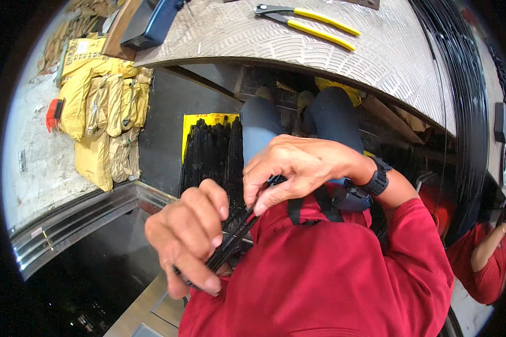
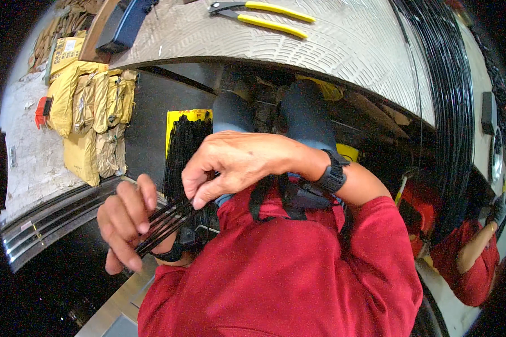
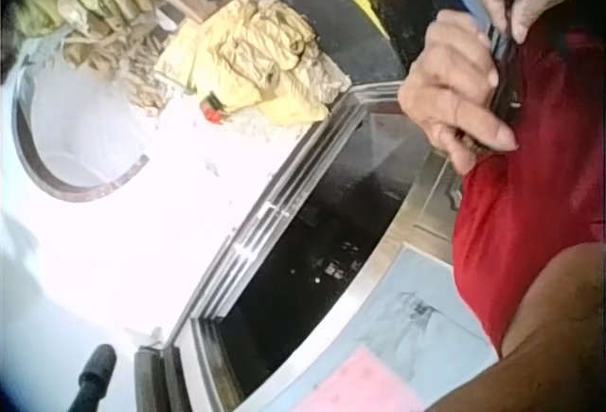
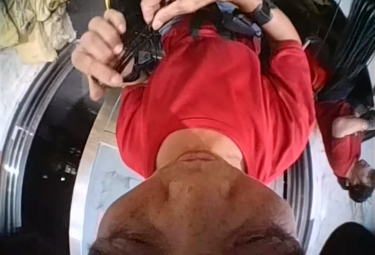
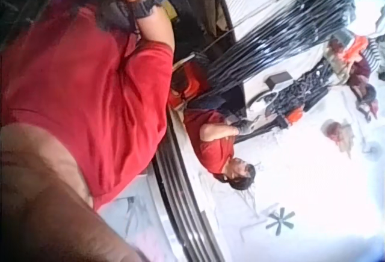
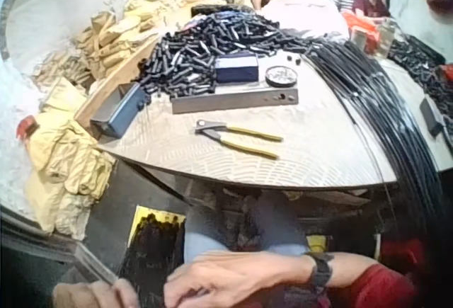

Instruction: The person picks up a bundle of black rods, inserts them into a black plastic component, and secures them by threading a wire through the assembly. They then use pliers to trim the excess wire and rods before setting the finished unit aside and repeating the process.

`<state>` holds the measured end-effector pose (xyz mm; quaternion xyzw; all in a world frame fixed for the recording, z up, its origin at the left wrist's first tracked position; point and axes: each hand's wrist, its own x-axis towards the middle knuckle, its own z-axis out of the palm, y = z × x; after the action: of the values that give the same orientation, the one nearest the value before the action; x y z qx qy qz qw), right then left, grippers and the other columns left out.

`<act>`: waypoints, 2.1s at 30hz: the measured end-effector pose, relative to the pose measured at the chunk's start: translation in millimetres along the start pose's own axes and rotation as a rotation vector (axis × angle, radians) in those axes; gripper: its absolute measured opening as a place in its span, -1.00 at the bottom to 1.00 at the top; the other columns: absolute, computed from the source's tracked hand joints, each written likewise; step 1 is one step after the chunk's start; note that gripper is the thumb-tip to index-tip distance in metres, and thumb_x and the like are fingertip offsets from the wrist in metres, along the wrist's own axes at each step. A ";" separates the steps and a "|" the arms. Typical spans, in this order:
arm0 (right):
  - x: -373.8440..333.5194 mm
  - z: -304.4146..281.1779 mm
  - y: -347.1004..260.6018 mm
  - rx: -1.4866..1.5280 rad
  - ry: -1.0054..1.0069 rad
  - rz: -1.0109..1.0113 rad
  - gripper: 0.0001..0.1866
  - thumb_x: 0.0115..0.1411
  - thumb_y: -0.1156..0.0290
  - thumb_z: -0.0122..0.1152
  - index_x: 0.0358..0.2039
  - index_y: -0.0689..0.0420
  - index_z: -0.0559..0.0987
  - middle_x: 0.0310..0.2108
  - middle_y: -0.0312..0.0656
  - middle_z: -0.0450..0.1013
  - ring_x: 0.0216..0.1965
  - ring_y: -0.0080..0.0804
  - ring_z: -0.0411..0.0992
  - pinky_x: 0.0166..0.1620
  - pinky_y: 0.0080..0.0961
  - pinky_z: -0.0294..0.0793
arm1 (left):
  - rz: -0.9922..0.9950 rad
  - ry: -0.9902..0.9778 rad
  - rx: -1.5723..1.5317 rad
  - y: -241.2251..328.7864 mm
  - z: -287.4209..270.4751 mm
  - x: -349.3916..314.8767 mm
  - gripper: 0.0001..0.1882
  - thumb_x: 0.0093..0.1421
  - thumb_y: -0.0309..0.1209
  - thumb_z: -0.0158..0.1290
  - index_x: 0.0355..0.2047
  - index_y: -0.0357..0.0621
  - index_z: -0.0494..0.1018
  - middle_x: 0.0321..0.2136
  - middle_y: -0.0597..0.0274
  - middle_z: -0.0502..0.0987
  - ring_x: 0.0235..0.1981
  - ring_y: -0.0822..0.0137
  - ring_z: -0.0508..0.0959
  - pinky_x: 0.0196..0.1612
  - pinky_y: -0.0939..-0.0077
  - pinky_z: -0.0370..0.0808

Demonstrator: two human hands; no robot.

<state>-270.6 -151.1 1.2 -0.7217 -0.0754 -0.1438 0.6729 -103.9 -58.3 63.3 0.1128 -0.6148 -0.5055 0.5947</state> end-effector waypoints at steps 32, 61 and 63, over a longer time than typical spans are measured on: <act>-15.9 -7.9 -10.7 -0.048 0.302 -0.386 -0.89 -0.04 0.50 0.25 -0.47 0.25 0.56 -0.56 -0.17 0.41 -0.54 -0.37 0.40 -0.50 -0.53 0.35 | 0.101 -0.234 -0.446 19.0 -7.5 -14.8 -0.70 0.18 -0.34 -0.07 -0.52 -0.32 0.53 -0.70 0.13 0.48 -0.72 0.38 0.43 -0.71 0.65 0.20; -1.0 25.0 -35.8 -0.695 0.774 -0.255 -0.87 -0.17 0.57 0.27 -0.52 0.22 0.55 -0.66 -0.17 0.44 -0.69 -0.42 0.38 -0.64 -0.58 0.31 | -0.236 0.656 0.252 -13.8 35.9 12.5 -0.85 -0.07 -0.49 -0.08 -0.73 -0.19 0.25 -0.75 0.25 0.27 -0.65 0.43 0.21 -0.54 0.55 0.15; 7.2 28.4 -32.1 -0.823 0.822 -0.317 -0.83 -0.16 0.56 0.28 -0.48 0.17 0.50 -0.65 -0.24 0.39 -0.73 -0.44 0.33 -0.70 -0.57 0.26 | -0.180 0.693 0.313 -16.1 36.3 12.2 -0.85 -0.02 -0.51 -0.08 -0.69 -0.19 0.26 -0.71 0.25 0.29 -0.63 0.44 0.22 -0.52 0.56 0.17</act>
<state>-270.5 -120.9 32.4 -0.7879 0.1461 -0.5272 0.2827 -145.3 -57.1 66.7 0.4196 -0.4349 -0.3878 0.6960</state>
